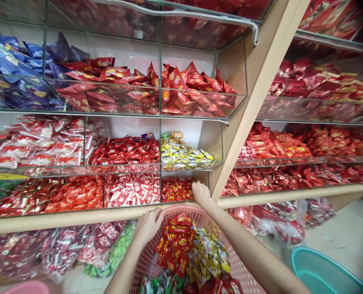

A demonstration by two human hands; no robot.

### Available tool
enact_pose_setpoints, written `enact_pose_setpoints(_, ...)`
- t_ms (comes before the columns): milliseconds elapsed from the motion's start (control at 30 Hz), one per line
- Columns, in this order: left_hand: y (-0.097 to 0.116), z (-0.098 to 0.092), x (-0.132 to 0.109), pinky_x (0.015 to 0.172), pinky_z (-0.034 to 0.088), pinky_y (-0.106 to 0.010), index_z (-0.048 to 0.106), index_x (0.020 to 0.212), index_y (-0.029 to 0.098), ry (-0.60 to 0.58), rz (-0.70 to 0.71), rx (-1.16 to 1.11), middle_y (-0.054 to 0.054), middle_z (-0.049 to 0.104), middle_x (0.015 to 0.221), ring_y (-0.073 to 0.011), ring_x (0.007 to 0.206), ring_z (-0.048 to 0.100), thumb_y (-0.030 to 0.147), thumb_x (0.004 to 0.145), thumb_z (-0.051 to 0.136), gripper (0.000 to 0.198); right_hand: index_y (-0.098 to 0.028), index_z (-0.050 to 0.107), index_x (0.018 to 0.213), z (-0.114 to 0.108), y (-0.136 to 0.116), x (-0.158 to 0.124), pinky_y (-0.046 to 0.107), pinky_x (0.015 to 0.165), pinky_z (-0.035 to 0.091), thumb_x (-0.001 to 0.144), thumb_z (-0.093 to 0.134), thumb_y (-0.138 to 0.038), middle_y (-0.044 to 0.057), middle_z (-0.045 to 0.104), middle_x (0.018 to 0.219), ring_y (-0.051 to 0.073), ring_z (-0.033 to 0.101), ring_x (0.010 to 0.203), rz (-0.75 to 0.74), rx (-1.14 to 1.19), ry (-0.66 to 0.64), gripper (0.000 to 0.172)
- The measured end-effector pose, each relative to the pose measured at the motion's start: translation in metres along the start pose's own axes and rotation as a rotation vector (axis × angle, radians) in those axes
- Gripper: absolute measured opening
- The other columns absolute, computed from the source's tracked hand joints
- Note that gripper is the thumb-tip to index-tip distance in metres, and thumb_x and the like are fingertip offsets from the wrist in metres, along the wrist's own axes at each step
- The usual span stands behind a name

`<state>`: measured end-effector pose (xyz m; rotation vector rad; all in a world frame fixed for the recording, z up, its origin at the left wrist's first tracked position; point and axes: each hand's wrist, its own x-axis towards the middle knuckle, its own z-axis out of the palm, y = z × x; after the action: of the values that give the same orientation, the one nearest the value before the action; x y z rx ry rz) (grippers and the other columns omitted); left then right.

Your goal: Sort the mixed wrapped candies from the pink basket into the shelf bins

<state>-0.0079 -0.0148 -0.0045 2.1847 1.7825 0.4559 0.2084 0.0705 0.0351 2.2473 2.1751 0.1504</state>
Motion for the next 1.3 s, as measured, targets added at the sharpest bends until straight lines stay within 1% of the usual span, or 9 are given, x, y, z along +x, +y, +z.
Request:
enact_pose_setpoints(167,0.001,-0.001,0.000,0.064,0.034,-0.024,0.062,0.092,0.025,0.001,-0.003,0.008,-0.004,0.068,0.080,-0.0206,0.080,0.064,0.048,0.092,0.026,0.042,-0.009,0.062,0.104,0.002,0.001,-0.002,0.028,0.070,0.051,0.088,0.030,-0.004,0.022,0.059,0.105,0.023,0.066,0.092,-0.013,0.006,-0.002,0.036)
enact_pose_setpoints(333,0.005,-0.004,-0.001,0.064,0.035,-0.025,0.062,0.094,0.024,-0.008,-0.010,0.009,-0.005,0.068,0.083,-0.0206,0.082,0.064,0.047,0.093,0.026,0.042,-0.011,0.057,0.108,0.006,0.004,-0.002,0.029,0.071,0.050,0.087,0.030,-0.003,0.018,0.062,0.098,0.023,0.066,0.090,-0.036,0.033,-0.001,0.035)
enact_pose_setpoints(433,0.008,-0.007,-0.001,0.065,0.035,-0.025,0.062,0.095,0.024,-0.017,-0.018,0.006,-0.005,0.069,0.084,-0.0207,0.083,0.064,0.046,0.093,0.027,0.042,-0.011,0.053,0.111,0.006,0.006,-0.002,0.028,0.072,0.049,0.086,0.031,-0.003,0.017,0.061,0.099,0.021,0.066,0.090,-0.039,0.050,0.009,0.034)
enact_pose_setpoints(667,0.005,-0.006,-0.001,0.066,0.036,-0.025,0.063,0.095,0.024,-0.021,-0.025,-0.001,-0.005,0.069,0.084,-0.0206,0.082,0.064,0.046,0.093,0.026,0.042,-0.016,0.038,0.125,-0.001,0.014,-0.015,0.027,0.070,0.047,0.087,0.040,-0.017,0.014,0.053,0.114,0.020,0.063,0.090,-0.073,0.132,0.078,0.038)
enact_pose_setpoints(833,0.004,-0.005,-0.001,0.067,0.036,-0.025,0.063,0.094,0.024,-0.013,-0.010,-0.015,-0.005,0.069,0.086,-0.0198,0.082,0.064,0.045,0.093,0.028,0.041,-0.022,0.036,0.128,0.002,0.026,-0.034,0.028,0.075,0.046,0.087,0.041,-0.020,0.008,0.050,0.116,0.017,0.060,0.092,-0.290,0.478,0.259,0.041)
enact_pose_setpoints(1000,0.004,-0.004,0.000,0.067,0.037,-0.025,0.062,0.096,0.025,-0.011,-0.005,-0.014,-0.005,0.069,0.087,-0.0203,0.083,0.064,0.045,0.093,0.028,0.040,-0.023,0.039,0.129,0.000,0.028,-0.048,0.029,0.080,0.046,0.086,0.042,-0.019,0.007,0.049,0.114,0.017,0.056,0.095,-0.390,0.639,0.310,0.044)
enact_pose_setpoints(1067,0.004,-0.004,0.000,0.067,0.037,-0.025,0.062,0.096,0.025,-0.014,-0.009,-0.011,-0.005,0.069,0.087,-0.0203,0.084,0.064,0.045,0.093,0.028,0.040,-0.023,0.041,0.129,-0.001,0.026,-0.052,0.028,0.081,0.045,0.086,0.042,-0.019,0.007,0.049,0.111,0.016,0.056,0.092,-0.410,0.702,0.316,0.044)
enact_pose_setpoints(1167,0.005,-0.005,0.000,0.067,0.037,-0.025,0.062,0.096,0.024,-0.015,-0.007,-0.012,-0.005,0.069,0.087,-0.0204,0.084,0.064,0.045,0.093,0.028,0.040,-0.023,0.046,0.125,0.001,0.022,-0.060,0.026,0.073,0.046,0.085,0.044,-0.021,0.005,0.049,0.102,0.012,0.054,0.075,-0.416,0.863,0.280,0.041)
enact_pose_setpoints(1300,0.005,-0.005,0.000,0.067,0.037,-0.024,0.063,0.096,0.024,-0.020,-0.020,-0.016,-0.005,0.069,0.086,-0.0203,0.084,0.064,0.046,0.093,0.028,0.040,-0.022,0.052,0.114,0.013,0.017,-0.072,0.024,0.060,0.045,0.080,0.052,-0.028,0.003,0.051,0.096,0.009,0.046,0.059,-0.308,1.142,0.186,0.034)
